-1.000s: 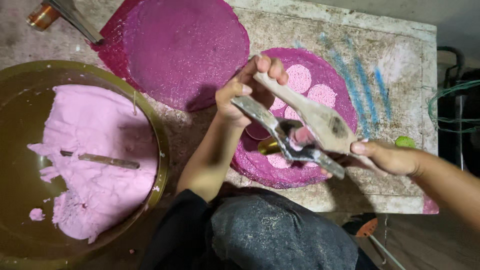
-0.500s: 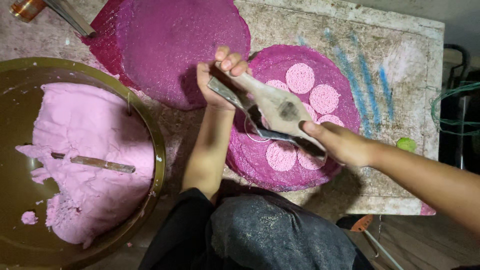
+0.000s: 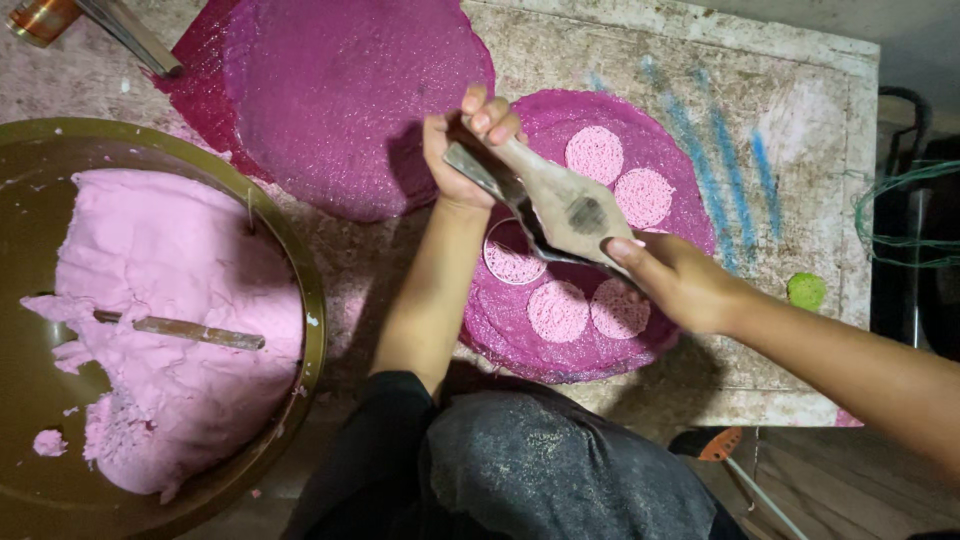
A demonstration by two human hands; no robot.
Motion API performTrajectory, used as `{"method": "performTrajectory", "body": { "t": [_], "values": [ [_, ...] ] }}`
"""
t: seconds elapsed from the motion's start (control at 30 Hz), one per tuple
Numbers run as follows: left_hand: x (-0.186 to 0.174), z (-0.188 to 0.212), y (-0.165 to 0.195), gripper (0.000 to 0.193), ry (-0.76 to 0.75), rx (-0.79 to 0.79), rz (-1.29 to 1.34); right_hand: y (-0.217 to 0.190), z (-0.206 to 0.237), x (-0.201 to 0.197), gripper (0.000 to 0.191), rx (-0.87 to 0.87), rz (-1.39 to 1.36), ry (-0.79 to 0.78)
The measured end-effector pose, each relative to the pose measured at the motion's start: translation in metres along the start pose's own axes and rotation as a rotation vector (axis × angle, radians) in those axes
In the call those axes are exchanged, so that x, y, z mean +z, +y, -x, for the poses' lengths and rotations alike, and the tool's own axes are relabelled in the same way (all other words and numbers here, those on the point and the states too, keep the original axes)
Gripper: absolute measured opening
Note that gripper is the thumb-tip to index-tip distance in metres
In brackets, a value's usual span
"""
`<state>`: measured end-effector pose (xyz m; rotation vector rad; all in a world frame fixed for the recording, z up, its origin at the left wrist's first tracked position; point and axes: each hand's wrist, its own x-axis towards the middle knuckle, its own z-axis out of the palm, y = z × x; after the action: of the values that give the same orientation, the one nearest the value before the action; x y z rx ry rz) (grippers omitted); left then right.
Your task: The person scoops pink paste from a large basin into a hand-held metal press with a wooden lever, squeezes the press to form a round disc, and ejects the disc onto a magenta board. They arrange the discs on the boards and stack filled boards with finished discs on the table.
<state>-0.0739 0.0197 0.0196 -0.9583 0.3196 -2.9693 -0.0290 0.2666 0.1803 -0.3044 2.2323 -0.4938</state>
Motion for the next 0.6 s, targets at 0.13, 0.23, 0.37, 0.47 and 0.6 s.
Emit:
{"method": "performTrajectory", "body": {
  "t": [0.13,0.23,0.37,0.47,0.6],
  "values": [
    [0.007,-0.005,0.024,0.024,-0.030,-0.040,-0.055,-0.001,-0.012,0.014,0.074,-0.097,-0.024,0.039],
    [0.014,0.002,0.037,0.024,-0.016,-0.021,-0.139,-0.002,-0.019,0.026,0.071,-0.201,-0.100,0.004],
    [0.018,0.018,0.036,0.023,0.064,-0.001,-0.140,-0.002,-0.018,0.032,0.076,-0.052,-0.181,-0.101],
    [0.016,0.028,0.015,0.022,0.151,0.024,-0.099,0.001,-0.011,0.021,0.083,0.046,-0.139,-0.138],
    [0.010,0.018,-0.001,0.023,0.178,0.075,-0.100,0.003,-0.010,0.006,0.075,0.039,-0.010,-0.047]
  ]
}}
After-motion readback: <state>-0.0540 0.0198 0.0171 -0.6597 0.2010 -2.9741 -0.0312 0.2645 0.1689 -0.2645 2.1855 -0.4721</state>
